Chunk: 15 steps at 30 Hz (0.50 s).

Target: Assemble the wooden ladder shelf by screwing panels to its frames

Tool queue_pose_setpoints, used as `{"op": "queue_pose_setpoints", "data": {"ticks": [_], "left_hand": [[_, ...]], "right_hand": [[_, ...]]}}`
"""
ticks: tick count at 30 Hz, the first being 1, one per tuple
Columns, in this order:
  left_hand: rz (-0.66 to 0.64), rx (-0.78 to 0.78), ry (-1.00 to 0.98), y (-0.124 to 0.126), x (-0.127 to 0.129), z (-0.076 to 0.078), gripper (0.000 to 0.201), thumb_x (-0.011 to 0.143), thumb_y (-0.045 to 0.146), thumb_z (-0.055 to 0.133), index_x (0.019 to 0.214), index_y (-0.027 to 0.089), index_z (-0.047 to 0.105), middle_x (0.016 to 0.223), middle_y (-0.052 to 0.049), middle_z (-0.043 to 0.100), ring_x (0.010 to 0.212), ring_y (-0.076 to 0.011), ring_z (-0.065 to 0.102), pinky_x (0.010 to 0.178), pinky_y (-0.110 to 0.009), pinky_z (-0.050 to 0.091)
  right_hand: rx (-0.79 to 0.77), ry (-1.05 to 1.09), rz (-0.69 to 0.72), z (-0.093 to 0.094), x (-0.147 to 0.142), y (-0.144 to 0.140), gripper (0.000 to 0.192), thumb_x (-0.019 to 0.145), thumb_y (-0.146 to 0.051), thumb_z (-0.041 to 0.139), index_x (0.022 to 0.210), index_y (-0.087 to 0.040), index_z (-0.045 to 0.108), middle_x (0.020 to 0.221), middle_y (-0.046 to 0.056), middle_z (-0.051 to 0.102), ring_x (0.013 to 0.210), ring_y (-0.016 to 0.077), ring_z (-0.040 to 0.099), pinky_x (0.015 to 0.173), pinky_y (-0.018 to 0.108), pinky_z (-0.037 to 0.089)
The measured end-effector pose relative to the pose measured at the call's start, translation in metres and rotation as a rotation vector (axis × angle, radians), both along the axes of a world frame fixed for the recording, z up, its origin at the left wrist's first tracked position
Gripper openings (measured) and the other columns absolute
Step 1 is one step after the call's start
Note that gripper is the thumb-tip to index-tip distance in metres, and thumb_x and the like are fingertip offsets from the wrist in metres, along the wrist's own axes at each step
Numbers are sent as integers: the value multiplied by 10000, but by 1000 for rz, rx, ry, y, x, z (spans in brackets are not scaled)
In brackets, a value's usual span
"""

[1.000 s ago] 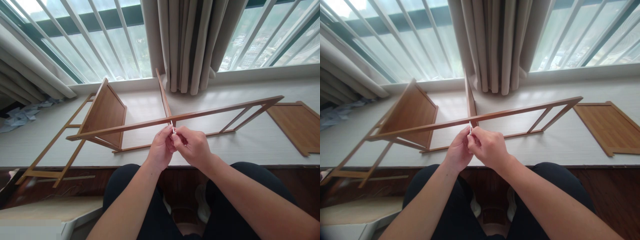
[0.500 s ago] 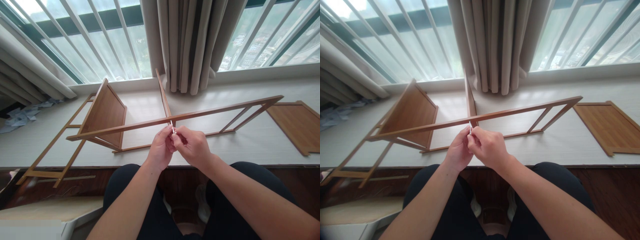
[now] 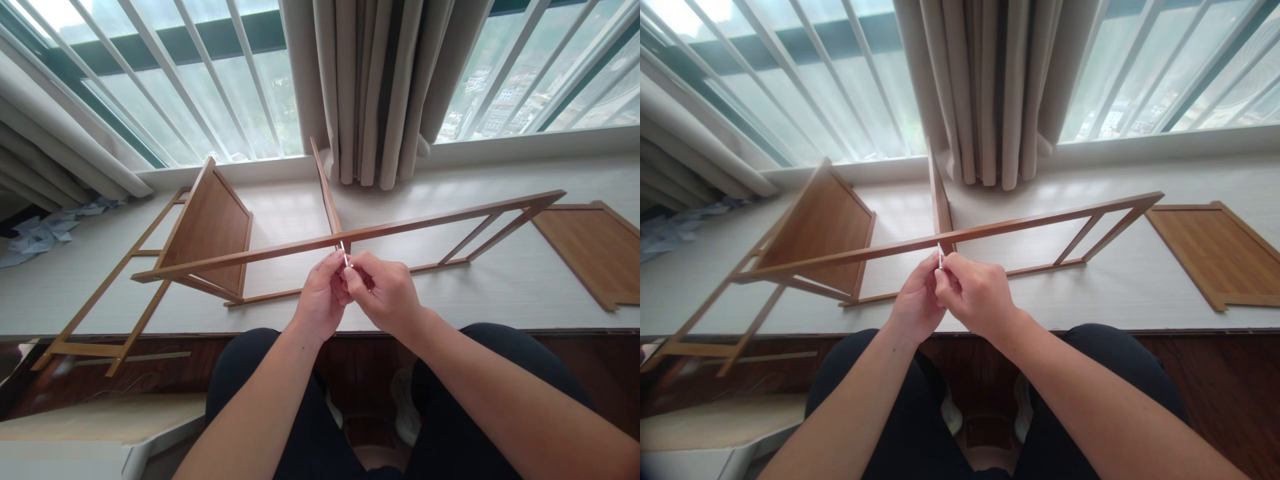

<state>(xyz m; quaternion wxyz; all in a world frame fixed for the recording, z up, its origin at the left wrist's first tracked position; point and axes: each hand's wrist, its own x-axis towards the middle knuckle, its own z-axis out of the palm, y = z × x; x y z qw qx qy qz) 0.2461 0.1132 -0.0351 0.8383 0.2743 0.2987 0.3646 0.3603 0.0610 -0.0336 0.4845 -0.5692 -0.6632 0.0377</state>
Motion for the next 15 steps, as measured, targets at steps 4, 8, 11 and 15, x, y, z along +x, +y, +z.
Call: {"op": "queue_pose_setpoints", "data": {"ticks": [4, 8, 11, 15], "left_hand": [[0, 8, -3, 0, 0, -1, 392, 761, 453, 846, 729, 144, 607, 581, 45, 503, 487, -56, 449, 404, -171, 267], [0, 4, -1, 0, 0, -2, 400, 747, 456, 855, 732, 145, 604, 584, 46, 502, 497, -60, 455, 409, -171, 272], [0, 3, -3, 0, 0, -1, 396, 745, 451, 858, 738, 145, 605, 581, 49, 495, 496, -58, 449, 411, -169, 269], [0, 4, -2, 0, 0, 0, 401, 735, 454, 862, 735, 147, 604, 576, 52, 488, 490, -58, 442, 408, -172, 259]], "right_hand": [[-3, 7, 4, -1, 0, 0, 187, 962, -243, 511, 793, -214, 587, 588, -40, 593, 498, 101, 506, 537, 232, 365], [-14, 19, 13, -1, 1, 0, 194, 968, -244, 507, 793, -215, 584, 596, -37, 604, 501, 101, 506, 542, 234, 367], [-18, 24, 13, -1, 0, 0, 196, 969, -245, 504, 790, -218, 580, 594, -36, 610, 501, 103, 509, 541, 236, 366], [-35, 26, 15, 0, 0, -1, 198, 968, -241, 497, 790, -216, 580, 599, -31, 615, 507, 106, 521, 545, 238, 369]]}}
